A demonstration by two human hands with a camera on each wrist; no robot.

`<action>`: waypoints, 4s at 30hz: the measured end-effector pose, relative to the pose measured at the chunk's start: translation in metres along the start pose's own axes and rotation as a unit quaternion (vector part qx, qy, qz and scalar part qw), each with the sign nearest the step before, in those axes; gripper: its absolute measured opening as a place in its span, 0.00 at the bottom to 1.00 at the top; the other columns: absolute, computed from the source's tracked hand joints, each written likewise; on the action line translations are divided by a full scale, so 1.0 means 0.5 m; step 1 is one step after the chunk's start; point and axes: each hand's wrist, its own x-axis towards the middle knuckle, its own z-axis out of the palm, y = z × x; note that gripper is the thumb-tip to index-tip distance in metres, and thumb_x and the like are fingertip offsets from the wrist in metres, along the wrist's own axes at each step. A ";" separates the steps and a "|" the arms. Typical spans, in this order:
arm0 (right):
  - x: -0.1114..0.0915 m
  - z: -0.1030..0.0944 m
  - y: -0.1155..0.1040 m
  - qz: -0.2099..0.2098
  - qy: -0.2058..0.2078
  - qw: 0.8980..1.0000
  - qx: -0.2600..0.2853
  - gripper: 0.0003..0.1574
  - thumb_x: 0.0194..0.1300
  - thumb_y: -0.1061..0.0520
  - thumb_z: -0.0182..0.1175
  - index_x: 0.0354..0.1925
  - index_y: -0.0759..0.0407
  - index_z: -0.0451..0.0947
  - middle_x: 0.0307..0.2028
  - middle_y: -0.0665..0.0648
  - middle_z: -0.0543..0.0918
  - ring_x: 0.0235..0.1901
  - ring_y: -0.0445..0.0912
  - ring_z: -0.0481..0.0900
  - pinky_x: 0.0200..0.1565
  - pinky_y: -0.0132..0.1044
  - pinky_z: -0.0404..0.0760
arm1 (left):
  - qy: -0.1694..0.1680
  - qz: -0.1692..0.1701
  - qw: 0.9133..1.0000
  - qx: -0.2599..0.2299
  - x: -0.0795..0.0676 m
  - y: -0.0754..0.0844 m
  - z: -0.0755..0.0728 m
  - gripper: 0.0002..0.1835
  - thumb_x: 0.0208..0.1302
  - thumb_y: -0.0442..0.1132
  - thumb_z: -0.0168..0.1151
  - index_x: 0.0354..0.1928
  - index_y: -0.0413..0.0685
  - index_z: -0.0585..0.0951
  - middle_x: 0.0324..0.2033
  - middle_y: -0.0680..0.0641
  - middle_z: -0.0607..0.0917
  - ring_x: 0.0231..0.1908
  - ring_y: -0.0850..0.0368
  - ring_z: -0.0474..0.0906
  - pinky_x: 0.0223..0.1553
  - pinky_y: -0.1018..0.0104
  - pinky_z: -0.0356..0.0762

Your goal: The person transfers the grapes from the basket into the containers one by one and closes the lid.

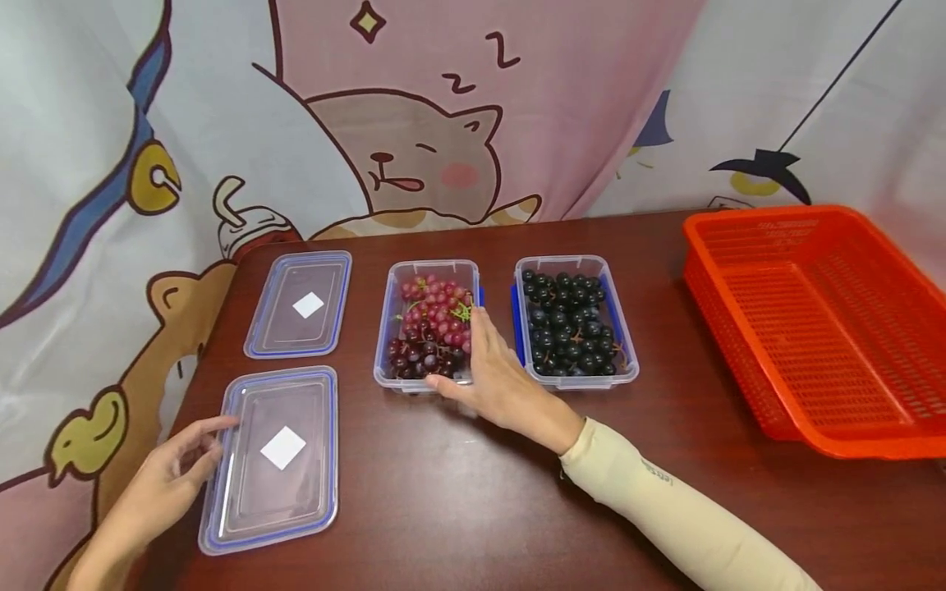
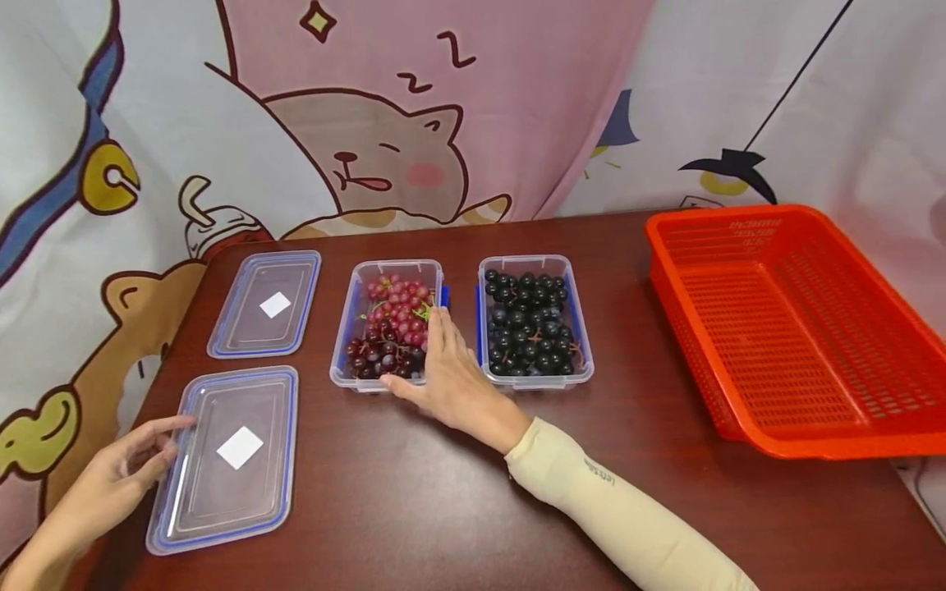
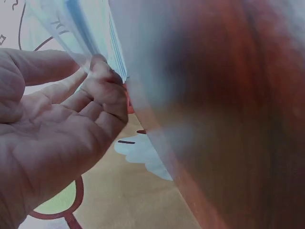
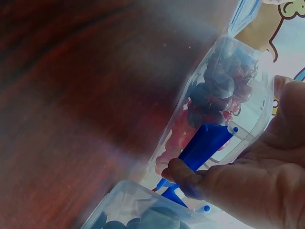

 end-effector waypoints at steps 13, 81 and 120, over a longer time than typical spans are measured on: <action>0.001 0.001 0.000 0.001 -0.009 1.000 -0.014 0.81 0.72 0.19 0.60 0.87 0.64 0.26 0.86 0.69 0.33 0.85 0.63 0.39 0.80 0.57 0.48 | -0.013 0.013 0.999 -0.050 0.014 0.005 -0.023 0.22 0.77 0.20 0.60 0.68 0.38 0.82 0.32 0.50 0.78 0.29 0.59 0.73 0.30 0.64 0.68; -0.004 -0.020 -0.014 -0.059 0.044 0.997 -0.012 0.54 0.83 0.43 0.59 0.85 0.71 0.48 0.85 0.70 0.49 0.83 0.62 0.53 0.79 0.58 0.55 | -0.070 0.004 0.988 -0.137 0.283 0.189 0.053 0.21 0.83 0.32 0.58 0.73 0.37 0.79 0.36 0.44 0.76 0.35 0.56 0.75 0.34 0.70 0.77; 0.014 -0.033 -0.020 -0.155 0.185 0.968 0.067 0.30 0.84 0.50 0.54 0.76 0.60 0.73 0.53 0.56 0.81 0.51 0.49 0.76 0.52 0.45 0.76 | -0.104 0.032 0.973 -0.204 0.355 0.240 0.131 0.20 0.80 0.27 0.56 0.70 0.32 0.79 0.35 0.42 0.77 0.34 0.56 0.73 0.35 0.69 0.73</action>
